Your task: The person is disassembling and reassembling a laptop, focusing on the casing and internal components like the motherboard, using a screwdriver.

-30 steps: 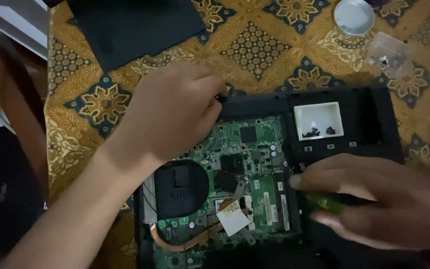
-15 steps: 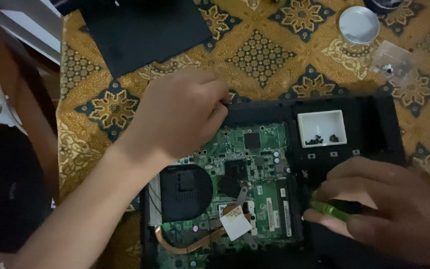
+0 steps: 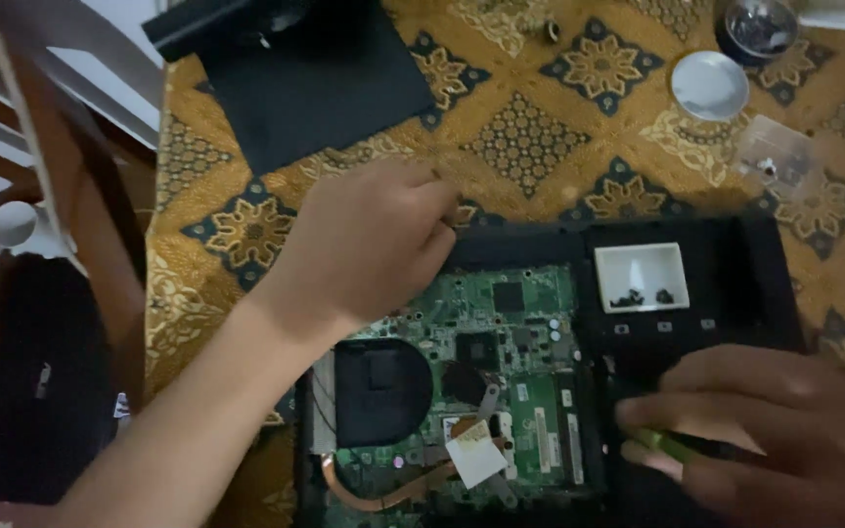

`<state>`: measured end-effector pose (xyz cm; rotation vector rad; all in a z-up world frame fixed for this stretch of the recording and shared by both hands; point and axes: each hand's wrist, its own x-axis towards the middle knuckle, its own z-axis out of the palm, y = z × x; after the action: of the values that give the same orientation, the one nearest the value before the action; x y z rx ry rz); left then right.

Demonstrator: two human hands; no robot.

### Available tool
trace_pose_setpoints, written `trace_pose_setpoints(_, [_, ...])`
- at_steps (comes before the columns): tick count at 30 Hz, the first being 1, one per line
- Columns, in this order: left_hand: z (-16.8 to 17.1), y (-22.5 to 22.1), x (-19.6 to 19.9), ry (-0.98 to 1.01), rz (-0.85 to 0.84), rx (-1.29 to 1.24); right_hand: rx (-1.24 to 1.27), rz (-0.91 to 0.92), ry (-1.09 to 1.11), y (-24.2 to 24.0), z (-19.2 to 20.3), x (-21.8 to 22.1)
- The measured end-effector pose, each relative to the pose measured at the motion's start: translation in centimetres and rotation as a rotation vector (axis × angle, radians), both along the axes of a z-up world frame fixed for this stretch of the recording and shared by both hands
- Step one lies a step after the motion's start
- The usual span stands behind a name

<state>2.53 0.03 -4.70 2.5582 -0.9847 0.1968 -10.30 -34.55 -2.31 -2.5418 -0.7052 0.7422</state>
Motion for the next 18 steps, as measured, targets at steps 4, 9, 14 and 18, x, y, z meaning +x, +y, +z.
trace_pose_setpoints(4, [-0.2, 0.6, 0.3, -0.150, 0.134, 0.020, 0.037, 0.310, -0.570, -1.7, -2.1, -1.0])
trace_pose_setpoints(9, [0.3, 1.8, 0.7, -0.106, 0.302, 0.044, 0.128, -0.186, 0.022, 0.4, -1.9, 1.4])
trace_pose_setpoints(14, [0.1, 2.2, 0.9, -0.182, 0.407, 0.025, 0.440, -0.548, -0.115, 0.7, -4.5, -2.0])
trace_pose_setpoints(18, [0.5, 2.5, 0.9, -0.283, 0.449, -0.103, -0.006, -0.827, 0.230, -1.8, -13.6, 4.7])
